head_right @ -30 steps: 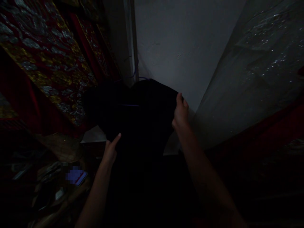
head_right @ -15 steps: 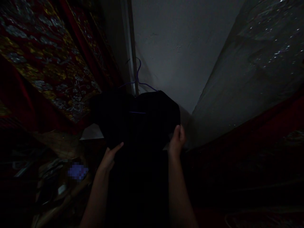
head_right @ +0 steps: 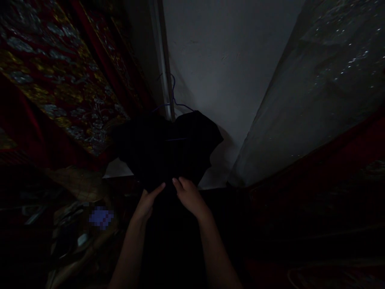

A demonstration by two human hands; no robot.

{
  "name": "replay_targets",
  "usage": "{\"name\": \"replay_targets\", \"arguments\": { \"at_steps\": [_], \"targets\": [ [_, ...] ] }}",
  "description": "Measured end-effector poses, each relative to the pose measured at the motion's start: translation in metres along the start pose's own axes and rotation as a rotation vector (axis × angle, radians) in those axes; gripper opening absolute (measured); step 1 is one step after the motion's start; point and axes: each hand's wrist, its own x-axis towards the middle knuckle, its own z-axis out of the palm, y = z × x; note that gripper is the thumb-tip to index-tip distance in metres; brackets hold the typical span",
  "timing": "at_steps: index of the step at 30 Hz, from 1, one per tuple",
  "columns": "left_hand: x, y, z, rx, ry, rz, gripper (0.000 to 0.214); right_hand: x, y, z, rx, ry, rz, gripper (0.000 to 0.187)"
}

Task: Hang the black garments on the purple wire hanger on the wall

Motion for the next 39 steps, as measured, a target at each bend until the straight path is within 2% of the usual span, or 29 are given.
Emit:
{"name": "replay_targets", "arguments": {
  "at_steps": [4, 6, 8, 10, 11, 12, 13, 15, 16, 17, 19, 21, 24, 26, 28, 30, 32, 33, 35, 37, 39],
  "targets": [
    [0.003, 0.001, 0.007, 0.006, 0.043, 0.056, 0.059, 0.0, 0.006, -0.001, 0.076, 0.041, -0.016, 0.05],
    [0.005, -0.004, 0.011, 0.02, 0.119, 0.138, 0.063, 0.001, 0.005, -0.005, 0.175, 0.081, -0.004, 0.048],
    [0.005, -0.015, 0.015, 0.065, 0.318, 0.352, 0.073, 0.001, 0.002, -0.007, 0.288, 0.115, 0.027, 0.048],
    [0.004, -0.028, 0.018, 0.187, 0.523, 0.635, 0.083, 0.0, -0.002, -0.006, 0.38, 0.13, 0.06, 0.05],
    [0.002, -0.035, 0.02, 0.27, 0.555, 0.749, 0.084, 0.0, -0.004, -0.004, 0.412, 0.123, 0.072, 0.05],
    [0.001, -0.041, 0.021, 0.351, 0.515, 0.823, 0.08, -0.001, -0.005, -0.002, 0.434, 0.108, 0.078, 0.051],
    [0.0, -0.046, 0.023, 0.42, 0.405, 0.852, 0.071, -0.003, -0.006, 0.001, 0.446, 0.086, 0.079, 0.052],
    [0.0, -0.051, 0.026, 0.492, 0.09, 0.809, 0.039, -0.005, -0.006, 0.006, 0.457, 0.031, 0.073, 0.054],
    [0.001, -0.052, 0.028, 0.501, -0.04, 0.768, 0.023, -0.005, -0.006, 0.006, 0.466, 0.003, 0.07, 0.054],
    [0.002, -0.051, 0.03, 0.503, -0.122, 0.734, 0.017, -0.004, -0.007, 0.006, 0.483, -0.018, 0.069, 0.055],
    [0.006, -0.046, 0.033, 0.525, -0.16, 0.713, 0.021, 0.006, -0.015, -0.003, 0.545, -0.016, 0.078, 0.053],
    [0.011, -0.043, 0.034, 0.579, -0.144, 0.722, 0.02, 0.027, -0.034, -0.023, 0.627, 0.063, 0.08, 0.046],
    [0.022, -0.046, 0.031, 0.69, -0.182, 0.708, 0.023, 0.07, -0.083, -0.061, 0.686, 0.244, -0.017, 0.035],
    [0.032, -0.049, 0.025, 0.766, -0.219, 0.693, 0.026, 0.092, -0.119, -0.082, 0.68, 0.284, -0.108, 0.031],
    [0.041, -0.045, 0.021, 0.844, -0.266, 0.676, 0.028, 0.102, -0.147, -0.092, 0.65, 0.287, -0.18, 0.029],
    [0.05, -0.03, 0.021, 0.904, -0.336, 0.684, 0.024, 0.1, -0.161, -0.091, 0.611, 0.267, -0.234, 0.03],
    [0.055, -0.001, 0.028, 0.881, -0.367, 0.774, 0.016, 0.092, -0.161, -0.084, 0.572, 0.24, -0.271, 0.032],
    [0.056, 0.019, 0.033, 0.827, -0.338, 0.859, 0.027, 0.087, -0.157, -0.08, 0.553, 0.23, -0.282, 0.034],
    [0.057, 0.063, 0.048, 0.669, -0.193, 1.051, 0.055, 0.081, -0.146, -0.072, 0.502, 0.215, -0.303, 0.038],
    [0.058, 0.106, 0.063, 0.602, -0.125, 1.199, 0.05, 0.077, -0.135, -0.068, 0.425, 0.205, -0.341, 0.042],
    [0.06, 0.14, 0.076, 0.69, -0.197, 1.285, 0.033, 0.076, -0.13, -0.065, 0.329, 0.213, -0.405, 0.047]
  ]
}}
